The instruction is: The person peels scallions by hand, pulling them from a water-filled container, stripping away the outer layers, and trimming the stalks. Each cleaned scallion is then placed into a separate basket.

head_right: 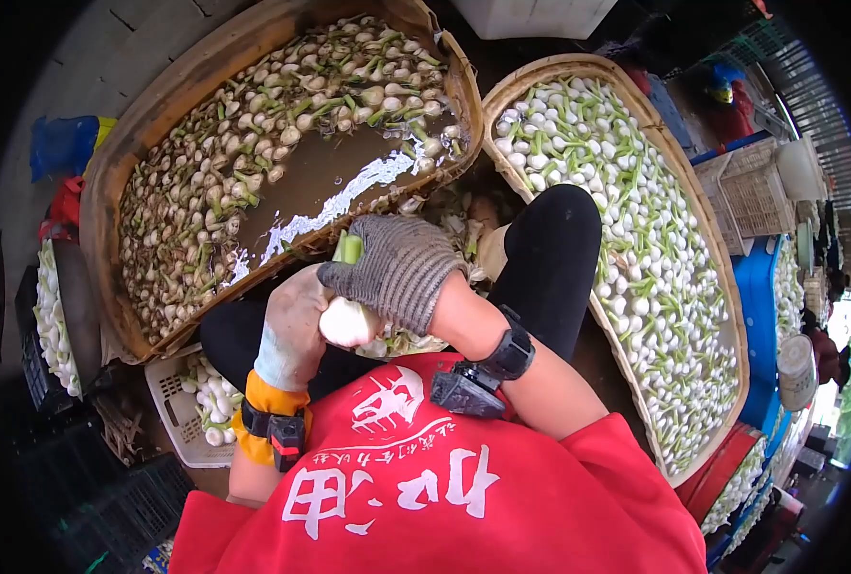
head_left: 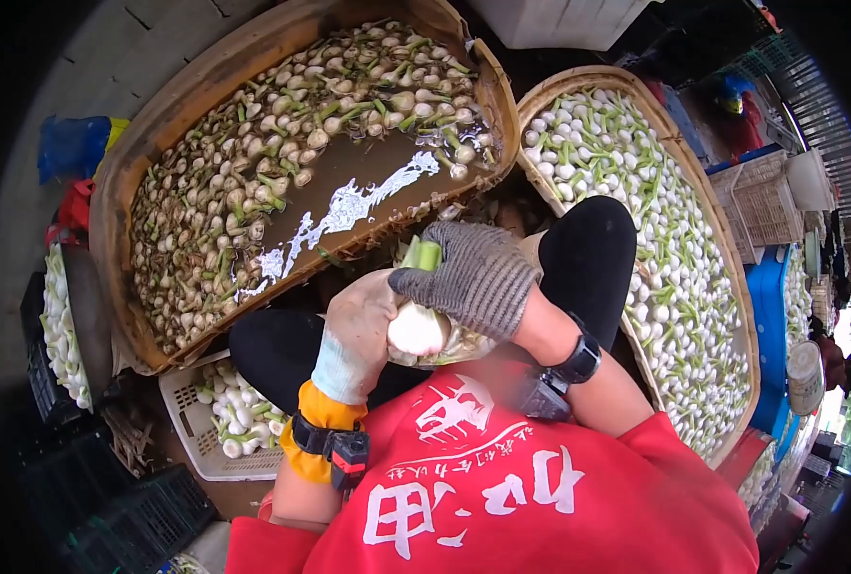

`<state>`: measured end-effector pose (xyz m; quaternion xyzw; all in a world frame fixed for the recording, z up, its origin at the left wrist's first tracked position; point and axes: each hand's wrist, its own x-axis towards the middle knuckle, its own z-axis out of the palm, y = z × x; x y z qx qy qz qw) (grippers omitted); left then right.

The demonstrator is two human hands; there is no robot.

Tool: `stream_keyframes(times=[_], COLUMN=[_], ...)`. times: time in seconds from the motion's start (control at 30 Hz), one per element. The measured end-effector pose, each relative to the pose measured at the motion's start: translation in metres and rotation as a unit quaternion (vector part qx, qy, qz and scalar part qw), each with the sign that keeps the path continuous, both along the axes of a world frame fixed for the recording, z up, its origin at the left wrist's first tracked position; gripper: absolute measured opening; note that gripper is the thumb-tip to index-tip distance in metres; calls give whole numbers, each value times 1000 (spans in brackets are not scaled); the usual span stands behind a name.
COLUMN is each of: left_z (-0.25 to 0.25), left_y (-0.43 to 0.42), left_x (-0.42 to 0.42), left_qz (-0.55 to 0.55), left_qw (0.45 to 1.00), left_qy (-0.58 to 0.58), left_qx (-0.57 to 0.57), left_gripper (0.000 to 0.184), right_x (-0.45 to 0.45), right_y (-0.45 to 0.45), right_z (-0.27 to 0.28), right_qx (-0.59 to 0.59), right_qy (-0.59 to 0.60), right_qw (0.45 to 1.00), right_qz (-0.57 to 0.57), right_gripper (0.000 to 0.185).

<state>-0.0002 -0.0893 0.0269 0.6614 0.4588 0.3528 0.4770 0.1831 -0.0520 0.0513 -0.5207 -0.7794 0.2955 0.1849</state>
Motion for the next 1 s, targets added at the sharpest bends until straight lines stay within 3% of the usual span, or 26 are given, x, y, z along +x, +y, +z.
stream_keyframes(times=[0.03, 0.1, 0.17, 0.23, 0.37, 0.43, 0.47, 0.57, 0.6, 0.63, 0.7, 0.73, 0.77, 0.83, 0.87, 0.93, 1.0], left_z=[-5, -5, -11, -6, -25, -25, -19, -25, -55, -44, -39, -34, -13, -2, 4, 4, 18], left_y=[1, -5, -6, -10, 2, 15, 23, 50, 48, 46, 39, 36, 33, 36, 45, 49, 50], left_x=[1, 2, 4, 8, 11, 4, -2, -31, -43, -41, -30, -21, -4, 1, -20, -54, -125], left_qz=[15, 114, 123, 150, 184, 105, 140, 153, 65, -33, -9, 8, -9, 4, 10, 94, 189], left_qw=[1000, 962, 969, 963, 963, 939, 913, 937, 987, 972, 970, 928, 904, 933, 965, 981, 972], left_qy=[11, -107, -91, -106, -116, -276, -335, -235, 56, 150, -124, -270, -345, -288, -107, -86, 140], left_qx=[17, -224, -193, -195, -157, -176, -189, -210, -133, -177, -210, -257, -251, -217, -241, -145, 17], left_gripper=[30, 26, 25, 29, 23, 23, 26, 27, 26, 37, 60, 73, 84, 73, 55, 32, 24], right_x=[0, 2, 5, 6, 8, 20, 23, 41, 46, 44, 39, 29, 19, -9, -15, -21, -11], right_y=[-3, -13, -15, -25, -34, -34, -38, -41, -37, -34, -29, -24, -20, -13, -11, -8, -4], right_z=[-3, -8, -17, -8, 11, 14, 14, 6, -4, -9, -15, -20, -33, -50, -49, -46, -41], right_qx=[-1, -62, -13, -4, 49, 204, 182, 202, 182, 184, 167, 142, 141, 148, 151, 51, 5], right_qy=[1, 99, 112, 151, 235, 62, 123, 204, 227, 230, 208, 258, 278, 302, 302, 318, 314], right_qw=[1000, 993, 993, 988, 970, 959, 958, 952, 953, 952, 964, 955, 950, 942, 941, 947, 949], right_qz=[3, -33, 37, -37, -38, 186, 184, 108, 88, 88, -1, -10, -6, 5, 3, 13, -4], right_gripper=[46, 41, 42, 33, 25, 23, 27, 30, 29, 29, 26, 23, 21, 20, 20, 22, 23])
